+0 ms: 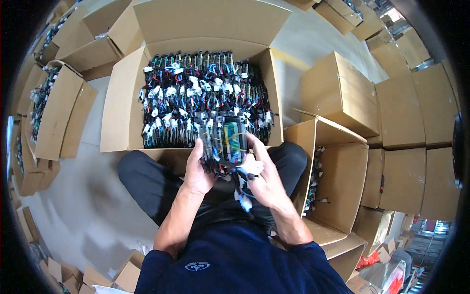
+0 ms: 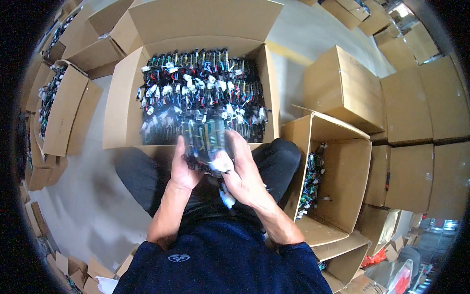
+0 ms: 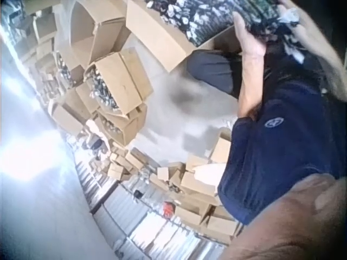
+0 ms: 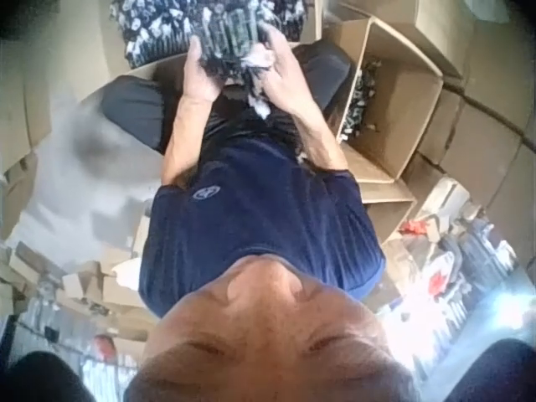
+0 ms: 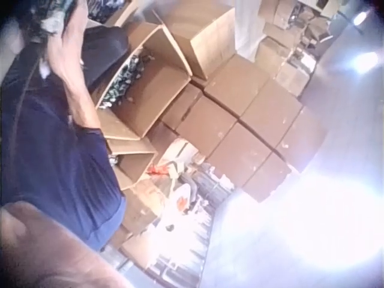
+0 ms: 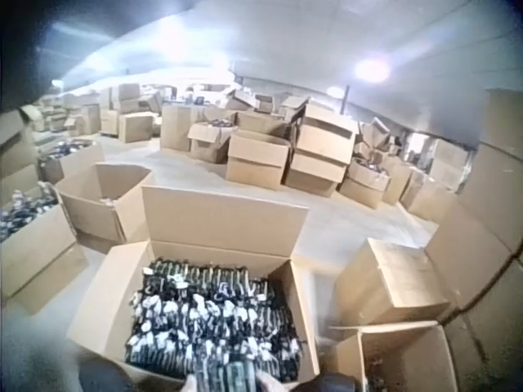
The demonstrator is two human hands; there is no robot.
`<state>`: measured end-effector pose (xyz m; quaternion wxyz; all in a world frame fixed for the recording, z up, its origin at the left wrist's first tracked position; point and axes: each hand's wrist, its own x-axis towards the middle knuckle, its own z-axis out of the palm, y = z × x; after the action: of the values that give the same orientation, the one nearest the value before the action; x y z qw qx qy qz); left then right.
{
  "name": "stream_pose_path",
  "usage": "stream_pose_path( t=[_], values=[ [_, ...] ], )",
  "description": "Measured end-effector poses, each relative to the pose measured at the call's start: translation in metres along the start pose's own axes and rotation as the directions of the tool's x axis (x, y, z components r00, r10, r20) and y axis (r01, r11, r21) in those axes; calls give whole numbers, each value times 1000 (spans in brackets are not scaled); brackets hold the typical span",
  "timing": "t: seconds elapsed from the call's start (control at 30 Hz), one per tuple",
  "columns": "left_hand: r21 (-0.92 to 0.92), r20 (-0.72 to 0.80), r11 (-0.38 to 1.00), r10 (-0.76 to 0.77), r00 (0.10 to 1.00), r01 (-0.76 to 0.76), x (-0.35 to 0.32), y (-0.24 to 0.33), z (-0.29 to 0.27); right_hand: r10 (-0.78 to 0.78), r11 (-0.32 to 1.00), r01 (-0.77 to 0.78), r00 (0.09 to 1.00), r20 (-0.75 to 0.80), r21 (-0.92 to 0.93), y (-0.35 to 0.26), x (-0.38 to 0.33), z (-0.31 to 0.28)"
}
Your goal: The person takes circuit board assemblies with wire harnesses from cardboard boxes, bundles them together by hand, and arranges them in rows inside a large cardboard box.
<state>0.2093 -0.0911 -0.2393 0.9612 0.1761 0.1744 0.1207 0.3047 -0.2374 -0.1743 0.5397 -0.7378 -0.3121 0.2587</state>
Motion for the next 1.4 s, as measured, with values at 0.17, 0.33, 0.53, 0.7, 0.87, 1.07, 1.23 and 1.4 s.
stream_pose_path(
  t=[0.17, 0.33, 0.53, 0.7, 0.87, 1.07, 1.23, 1.4],
  values=[
    [-69, -74, 997, 17, 997, -22, -19, 0, -31, -47, 992, 54, 997, 64, -115, -36, -3, 1],
    [-270, -96, 959, 62, 993, -86, -26, -7, -37, -142, 899, 166, 986, 90, -405, -8, -4, 21],
    [-407, -90, 912, 20, 996, -55, -34, -6, -40, 35, 969, 10, 984, 175, -245, -11, -12, 26],
    [-561, 372, 811, 72, 925, 163, -30, -2, -59, 96, 990, -107, 988, 121, 88, -3, -19, 17],
    [-297, 175, 955, 63, 982, -9, -39, 7, -54, 123, 992, -120, 991, 55, -48, -30, -14, 4],
    [-90, 80, 978, 197, 977, -190, -36, -2, -50, 173, 977, -132, 949, 264, -166, -26, -11, 17],
    [-103, 128, 988, 130, 983, -117, -38, -3, -55, 157, 962, -131, 983, 91, -238, 1, -19, 36],
    [-87, 148, 994, 82, 986, -70, -39, 6, -54, 51, 999, -50, 921, 387, -13, -9, -9, 17]
  ],
)
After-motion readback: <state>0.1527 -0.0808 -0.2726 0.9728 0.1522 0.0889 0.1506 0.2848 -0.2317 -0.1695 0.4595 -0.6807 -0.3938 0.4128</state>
